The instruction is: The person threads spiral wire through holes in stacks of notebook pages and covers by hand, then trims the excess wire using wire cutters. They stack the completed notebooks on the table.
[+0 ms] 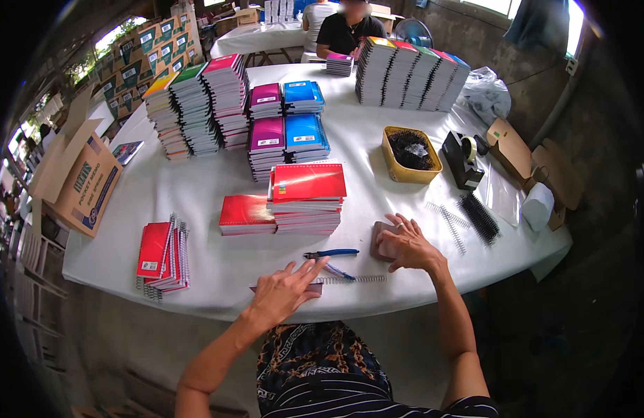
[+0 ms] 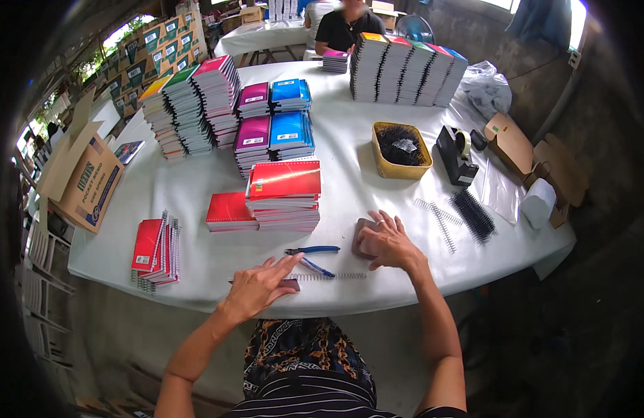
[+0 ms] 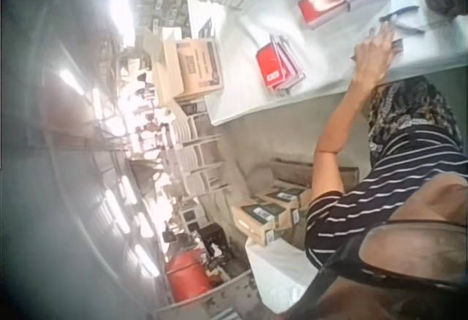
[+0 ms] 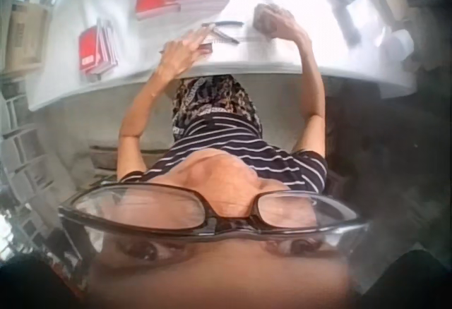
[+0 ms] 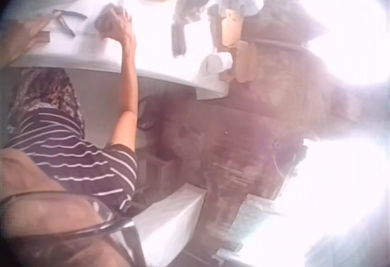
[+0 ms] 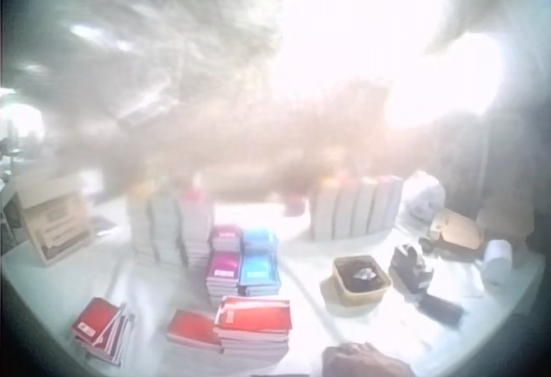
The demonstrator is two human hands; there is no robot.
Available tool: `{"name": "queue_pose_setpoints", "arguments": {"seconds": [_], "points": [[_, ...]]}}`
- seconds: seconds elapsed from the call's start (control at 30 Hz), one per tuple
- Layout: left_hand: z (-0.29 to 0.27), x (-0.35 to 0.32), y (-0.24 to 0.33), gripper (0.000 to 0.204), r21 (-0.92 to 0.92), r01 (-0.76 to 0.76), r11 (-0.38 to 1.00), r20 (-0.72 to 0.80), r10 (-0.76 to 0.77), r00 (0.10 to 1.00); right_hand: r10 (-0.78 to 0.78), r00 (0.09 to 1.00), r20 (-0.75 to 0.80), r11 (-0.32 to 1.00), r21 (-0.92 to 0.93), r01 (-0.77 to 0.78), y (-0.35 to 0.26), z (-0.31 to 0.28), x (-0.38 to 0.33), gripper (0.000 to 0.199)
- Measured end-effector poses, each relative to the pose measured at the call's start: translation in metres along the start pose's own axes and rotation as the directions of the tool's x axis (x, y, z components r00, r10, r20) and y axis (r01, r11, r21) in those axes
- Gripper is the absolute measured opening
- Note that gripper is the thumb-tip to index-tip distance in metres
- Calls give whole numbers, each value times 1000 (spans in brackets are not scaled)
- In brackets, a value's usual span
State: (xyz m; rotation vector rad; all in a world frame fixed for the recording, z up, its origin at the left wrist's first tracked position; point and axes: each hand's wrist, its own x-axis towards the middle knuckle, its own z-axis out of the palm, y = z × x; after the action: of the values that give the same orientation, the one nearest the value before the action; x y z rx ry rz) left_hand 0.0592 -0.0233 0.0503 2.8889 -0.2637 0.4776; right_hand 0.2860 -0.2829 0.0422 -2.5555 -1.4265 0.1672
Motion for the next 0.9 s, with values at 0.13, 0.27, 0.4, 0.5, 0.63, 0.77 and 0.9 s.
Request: {"name": "queue_pose_setpoints", "arguments": {"seconds": [0.13, 0.27, 0.4, 0.5, 0.63, 0.77, 0.9], "points": [[-7, -11, -15, 62, -55, 34, 998, 175, -24, 984, 84, 985, 154, 981, 161, -109, -6, -29, 2, 60], [-20, -14, -31, 69, -149, -17, 989, 403, 77, 912, -290, 951, 105, 631, 768, 108, -42, -44, 19, 49], [-15, -8, -26, 82, -74, 11, 997, 266, 9, 964, -415, 852, 319, 706, 704, 80, -94, -20, 43, 51], [-14, -7, -24, 89, -45, -2, 999, 249, 13, 968, -495, 846, 198, 494, 865, 86, -82, -21, 39, 53], [-9, -9, -26, 92, -79, -13, 997, 161, 25, 987, -497, 834, 239, 619, 771, 148, -93, -15, 53, 51], [-7, -8, -27, 96, -72, 22, 997, 219, -6, 976, -510, 824, 247, 595, 793, 131, -93, -13, 52, 52], [-16, -1, -27, 102, -101, 97, 990, 289, -64, 955, -490, 826, 279, 658, 740, 140, -87, -17, 61, 53]]}}
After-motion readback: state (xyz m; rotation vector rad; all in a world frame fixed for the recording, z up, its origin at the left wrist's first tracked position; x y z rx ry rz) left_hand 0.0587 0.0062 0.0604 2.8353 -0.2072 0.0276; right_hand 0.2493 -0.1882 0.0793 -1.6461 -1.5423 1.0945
